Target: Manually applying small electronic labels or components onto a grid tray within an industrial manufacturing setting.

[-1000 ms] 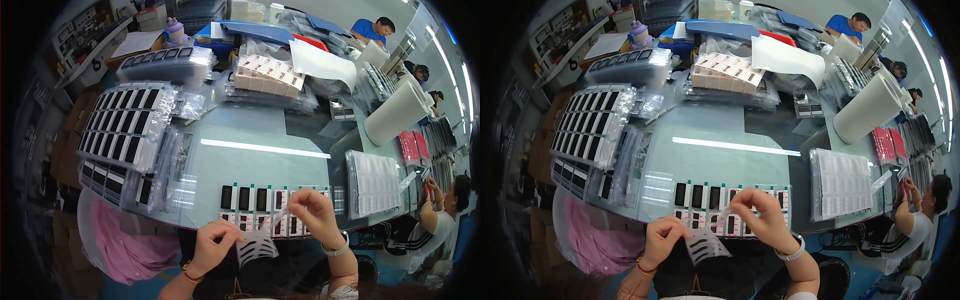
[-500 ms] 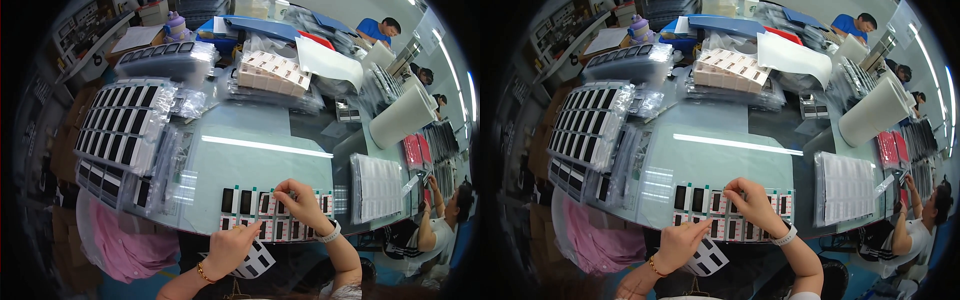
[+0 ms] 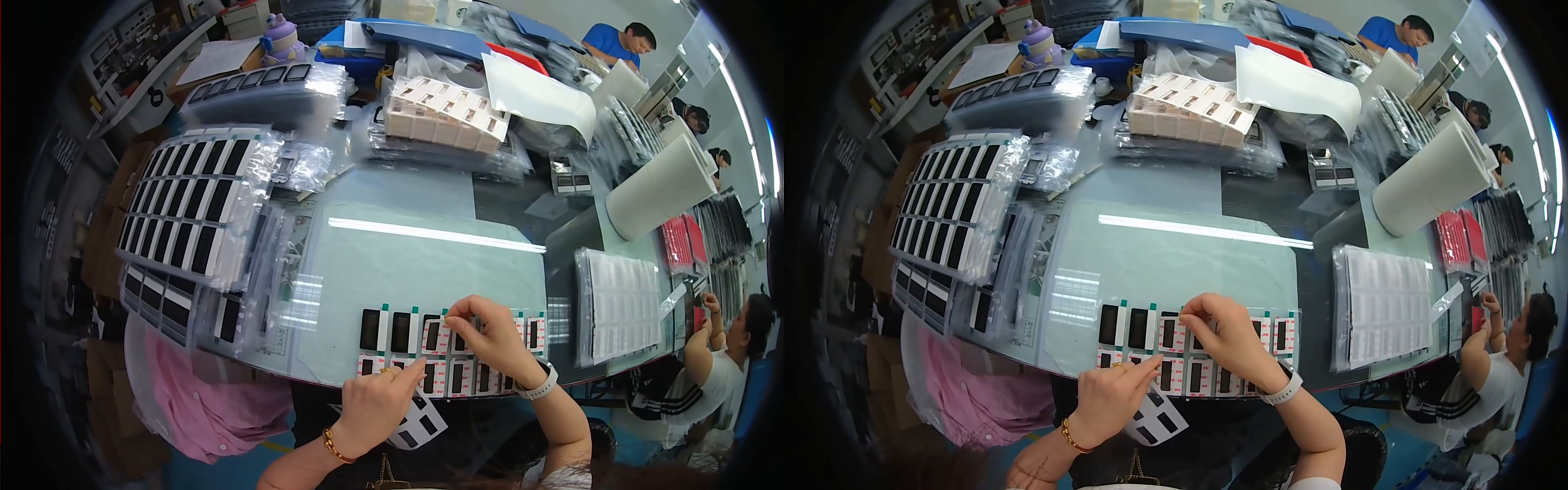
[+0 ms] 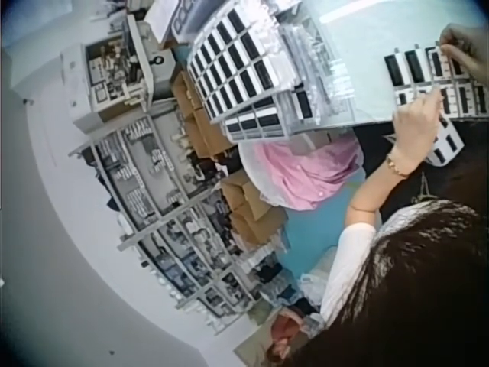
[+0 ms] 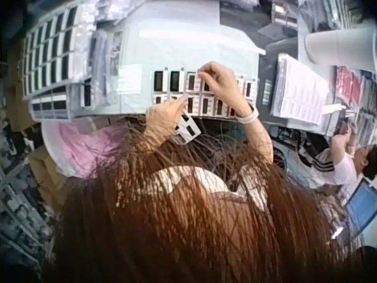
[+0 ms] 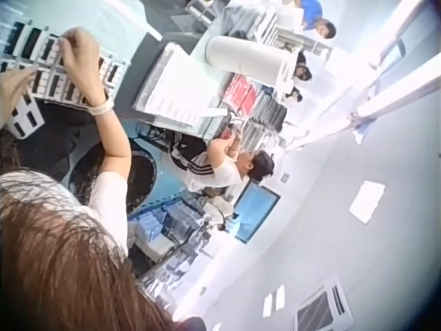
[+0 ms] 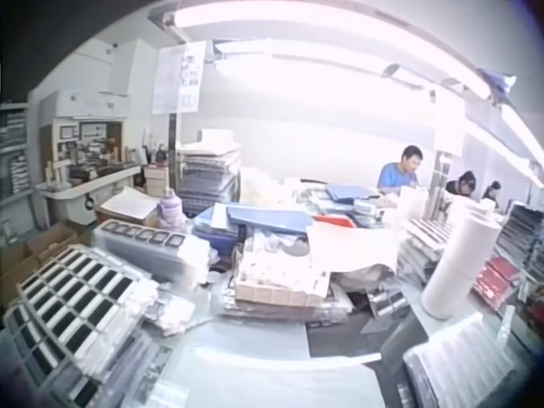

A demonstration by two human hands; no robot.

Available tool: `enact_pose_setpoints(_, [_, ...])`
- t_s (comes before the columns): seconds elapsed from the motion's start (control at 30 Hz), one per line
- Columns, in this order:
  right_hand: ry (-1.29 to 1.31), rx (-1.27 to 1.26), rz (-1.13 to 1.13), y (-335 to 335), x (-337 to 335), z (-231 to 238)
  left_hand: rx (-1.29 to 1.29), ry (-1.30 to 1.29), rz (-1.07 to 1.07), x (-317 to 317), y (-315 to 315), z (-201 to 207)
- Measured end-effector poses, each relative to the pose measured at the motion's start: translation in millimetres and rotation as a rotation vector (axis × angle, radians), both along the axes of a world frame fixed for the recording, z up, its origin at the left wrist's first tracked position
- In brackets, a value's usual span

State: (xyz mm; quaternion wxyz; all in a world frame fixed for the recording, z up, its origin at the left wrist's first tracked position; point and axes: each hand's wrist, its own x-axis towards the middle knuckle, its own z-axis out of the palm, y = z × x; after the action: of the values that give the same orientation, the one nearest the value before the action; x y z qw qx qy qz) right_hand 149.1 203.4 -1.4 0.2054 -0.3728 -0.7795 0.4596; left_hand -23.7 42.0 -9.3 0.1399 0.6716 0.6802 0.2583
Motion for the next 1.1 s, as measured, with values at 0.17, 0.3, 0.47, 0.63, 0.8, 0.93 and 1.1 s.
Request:
enact_pose_setpoints(0.17, [0.015, 0.003, 0.005, 0, 0, 0, 0.008, 0.015, 0.003, -1, 2, 1])
enact_pose_setpoints(0.3, [0.026, 0.018, 0.005, 0, 0, 0, -0.006, 0.041, -0.011, -1, 2, -1])
enact_pose_setpoints(0.47, [0.036, 0.03, 0.008, 0, 0, 0, 0.004, 0.095, -0.021, -1, 3, 1])
enact_pose_setpoints(0.63, [0.06, 0.071, 0.017, 1, 2, -4, 0.039, 0.112, -0.028, -1, 5, 1])
enact_pose_setpoints(0.8, [0.044, 0.049, 0.01, 1, 1, -2, 0.055, 0.083, -0.05, -1, 8, 0])
enact_pose_setpoints(0.93, [0.034, 0.06, 0.011, 1, 0, 0, 0.043, 0.064, -0.057, 0, 13, 1])
enact_pose_setpoints(1.1, [0.032, 0.142, 0.039, -1, 0, 1, 0.037, -0.025, -0.071, 4, 16, -6])
